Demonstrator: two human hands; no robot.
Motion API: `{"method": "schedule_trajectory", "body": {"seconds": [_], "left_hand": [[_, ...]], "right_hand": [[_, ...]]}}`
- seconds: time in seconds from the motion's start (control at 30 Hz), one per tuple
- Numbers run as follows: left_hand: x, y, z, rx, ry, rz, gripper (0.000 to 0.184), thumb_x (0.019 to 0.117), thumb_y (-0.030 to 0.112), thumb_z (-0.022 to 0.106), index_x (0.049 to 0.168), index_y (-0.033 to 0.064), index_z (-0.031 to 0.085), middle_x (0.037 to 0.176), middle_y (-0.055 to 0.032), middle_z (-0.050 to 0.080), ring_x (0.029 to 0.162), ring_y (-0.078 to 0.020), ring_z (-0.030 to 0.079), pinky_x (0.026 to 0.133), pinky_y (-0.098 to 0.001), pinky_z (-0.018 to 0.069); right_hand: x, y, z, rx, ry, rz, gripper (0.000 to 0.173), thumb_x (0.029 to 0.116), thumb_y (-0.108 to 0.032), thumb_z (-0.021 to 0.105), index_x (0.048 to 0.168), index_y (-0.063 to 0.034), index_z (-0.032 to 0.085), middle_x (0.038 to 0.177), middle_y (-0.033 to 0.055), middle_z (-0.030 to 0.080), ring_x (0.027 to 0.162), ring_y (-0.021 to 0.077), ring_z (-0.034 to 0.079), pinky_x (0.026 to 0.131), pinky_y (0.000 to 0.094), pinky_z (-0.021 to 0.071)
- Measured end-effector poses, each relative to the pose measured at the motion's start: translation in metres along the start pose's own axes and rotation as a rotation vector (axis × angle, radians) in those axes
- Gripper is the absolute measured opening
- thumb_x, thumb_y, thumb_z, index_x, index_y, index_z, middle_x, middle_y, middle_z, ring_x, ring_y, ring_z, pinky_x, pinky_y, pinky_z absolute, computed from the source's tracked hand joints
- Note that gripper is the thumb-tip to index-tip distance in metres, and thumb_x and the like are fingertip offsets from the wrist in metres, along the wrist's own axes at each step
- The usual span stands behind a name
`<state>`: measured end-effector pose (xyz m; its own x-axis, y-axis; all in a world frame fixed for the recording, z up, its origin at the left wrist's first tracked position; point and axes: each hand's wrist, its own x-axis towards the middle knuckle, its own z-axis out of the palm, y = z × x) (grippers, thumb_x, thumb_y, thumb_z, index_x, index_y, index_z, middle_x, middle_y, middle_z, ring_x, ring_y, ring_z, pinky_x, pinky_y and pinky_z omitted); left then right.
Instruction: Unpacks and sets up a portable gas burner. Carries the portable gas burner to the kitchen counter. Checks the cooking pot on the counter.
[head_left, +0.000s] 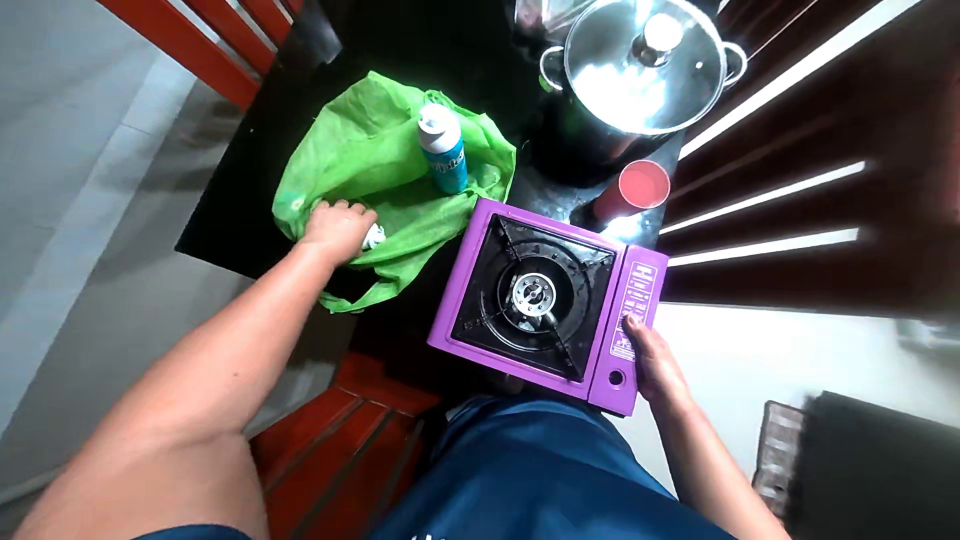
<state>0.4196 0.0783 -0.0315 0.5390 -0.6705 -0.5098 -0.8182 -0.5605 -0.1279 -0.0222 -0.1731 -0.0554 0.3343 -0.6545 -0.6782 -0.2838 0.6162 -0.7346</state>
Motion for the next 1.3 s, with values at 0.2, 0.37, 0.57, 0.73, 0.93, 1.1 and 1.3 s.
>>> {"method": "schedule_trajectory", "body": {"seconds": [0.2,0.37,0.57,0.73,0.93,1.1,1.3], "left_hand": [[-0.041,-0.007,-0.046,-0.482,0.432,-0.072,0.063,0.0841,0.022,0.086,0.138,0.0039,0.057,0.123,-0.0315,0.064,0.110,-0.0565,0.062,0.087,-0.0783,0.0456],[-0.064,0.006,-0.053,-0.965,0.713,-0.136,0.066,0.0839,0.029,0.081,0.138,0.0006,0.055,0.126,-0.0250,0.065,0.117,-0.0324,0.064,0.104,-0.0527,0.0479],[-0.039,0.039,-0.025,-1.048,0.737,-0.139,0.066,0.0833,0.025,0.084,0.137,-0.0027,0.056,0.124,-0.0257,0.066,0.116,-0.0343,0.066,0.104,-0.0531,0.0495],[-0.028,0.050,-0.026,-0.970,0.693,-0.197,0.072,0.0858,0.030,0.083,0.143,-0.0013,0.051,0.124,-0.0282,0.066,0.118,-0.0411,0.064,0.104,-0.0589,0.0464],[-0.050,0.064,-0.034,-0.895,0.861,-0.212,0.096,0.0879,0.038,0.079,0.158,-0.0020,0.028,0.157,-0.0336,0.031,0.141,-0.0480,0.040,0.114,-0.0573,0.0379],[-0.075,0.124,-0.004,-0.912,0.690,-0.025,0.056,0.1030,0.035,0.057,0.146,-0.0012,0.049,0.141,-0.0273,0.052,0.118,-0.0375,0.061,0.096,-0.0528,0.0537],[-0.060,0.164,0.037,-1.394,0.044,-0.164,0.057,0.1102,0.045,0.037,0.154,0.0075,0.040,0.144,-0.0197,0.056,0.130,-0.0255,0.058,0.109,-0.0459,0.0468]], "right_hand": [[0.000,-0.002,0.001,0.003,-0.001,0.005,0.033,0.1091,-0.026,0.049,0.129,0.0004,0.049,0.090,0.0117,0.073,0.075,0.0177,0.075,0.066,0.0341,0.0653],[0.000,-0.001,0.002,-0.009,0.004,-0.003,0.032,0.1092,-0.026,0.048,0.129,-0.0004,0.049,0.090,0.0106,0.073,0.075,0.0168,0.075,0.066,0.0335,0.0652],[-0.001,-0.003,0.004,-0.012,-0.005,0.000,0.032,0.1104,-0.026,0.045,0.130,-0.0009,0.048,0.090,0.0102,0.074,0.075,0.0163,0.075,0.067,0.0334,0.0652],[0.000,-0.001,0.003,0.004,-0.009,-0.011,0.032,0.1102,-0.026,0.046,0.129,-0.0011,0.051,0.092,0.0112,0.074,0.077,0.0170,0.075,0.068,0.0338,0.0652],[-0.003,-0.003,0.004,0.019,0.006,0.003,0.033,0.1094,-0.025,0.049,0.129,0.0009,0.049,0.091,0.0132,0.074,0.076,0.0191,0.075,0.067,0.0351,0.0653],[0.000,-0.002,0.002,0.046,0.009,0.018,0.038,0.1074,-0.026,0.054,0.133,0.0017,0.047,0.094,0.0159,0.074,0.077,0.0219,0.076,0.068,0.0373,0.0655],[0.003,0.000,-0.003,0.103,-0.033,0.038,0.046,0.1047,-0.026,0.060,0.137,0.0027,0.043,0.098,0.0201,0.073,0.081,0.0265,0.076,0.072,0.0411,0.0657]]}}
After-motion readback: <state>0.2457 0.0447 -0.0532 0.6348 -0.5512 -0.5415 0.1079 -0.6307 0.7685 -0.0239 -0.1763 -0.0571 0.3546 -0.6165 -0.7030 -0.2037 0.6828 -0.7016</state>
